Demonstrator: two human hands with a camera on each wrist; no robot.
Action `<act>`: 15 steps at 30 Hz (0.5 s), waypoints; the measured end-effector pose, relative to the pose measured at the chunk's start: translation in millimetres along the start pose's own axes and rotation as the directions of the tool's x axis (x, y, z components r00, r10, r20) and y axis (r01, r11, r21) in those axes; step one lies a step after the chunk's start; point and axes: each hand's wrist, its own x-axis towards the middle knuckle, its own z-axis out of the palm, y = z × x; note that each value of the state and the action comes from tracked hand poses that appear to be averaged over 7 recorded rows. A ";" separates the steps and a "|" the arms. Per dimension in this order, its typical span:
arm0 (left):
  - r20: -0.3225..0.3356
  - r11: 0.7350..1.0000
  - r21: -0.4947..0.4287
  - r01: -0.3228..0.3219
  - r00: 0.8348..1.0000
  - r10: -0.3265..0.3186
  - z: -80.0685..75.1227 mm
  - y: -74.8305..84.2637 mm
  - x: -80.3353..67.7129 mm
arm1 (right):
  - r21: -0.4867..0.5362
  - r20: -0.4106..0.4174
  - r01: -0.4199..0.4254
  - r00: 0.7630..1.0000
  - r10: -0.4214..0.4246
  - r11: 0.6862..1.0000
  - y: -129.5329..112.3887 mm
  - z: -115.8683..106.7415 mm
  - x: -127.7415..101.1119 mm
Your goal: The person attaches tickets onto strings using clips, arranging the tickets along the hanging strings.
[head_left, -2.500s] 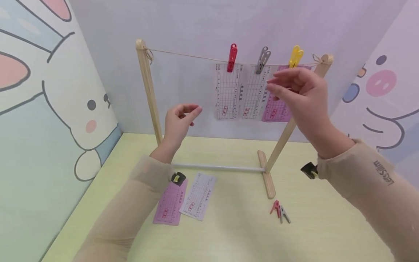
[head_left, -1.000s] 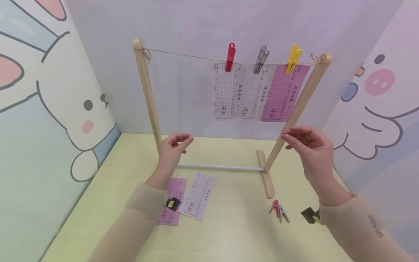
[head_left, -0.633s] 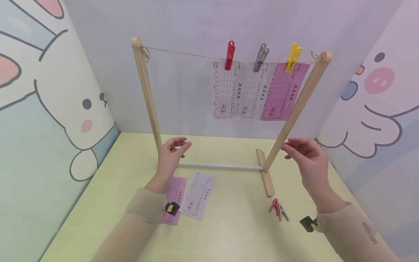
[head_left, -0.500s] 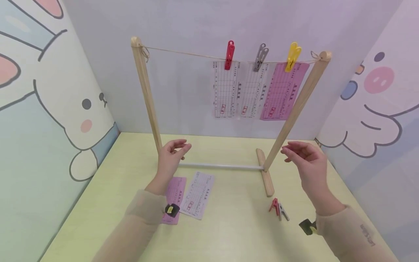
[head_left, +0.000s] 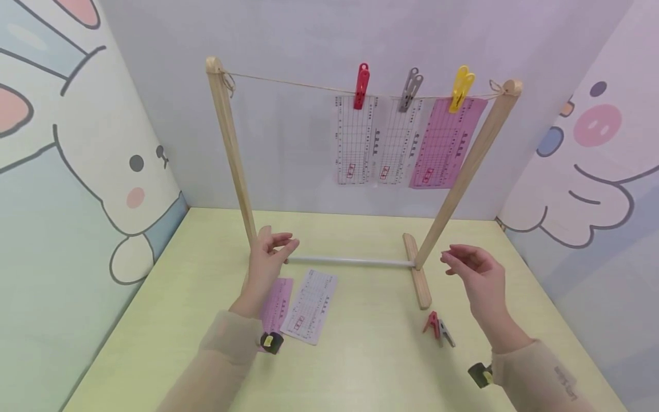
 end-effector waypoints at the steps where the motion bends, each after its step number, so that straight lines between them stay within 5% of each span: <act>1: -0.004 1.000 -0.001 0.020 1.000 -0.020 0.6 -1.6 -1.1 | -0.005 -0.008 -0.006 1.000 0.006 1.000 2.1 -0.7 -0.7; 15: -0.023 0.996 -0.008 0.092 0.995 -0.092 2.9 -17.0 -10.8 | -0.069 -0.115 -0.115 0.988 0.107 0.991 32.0 -13.5 -6.2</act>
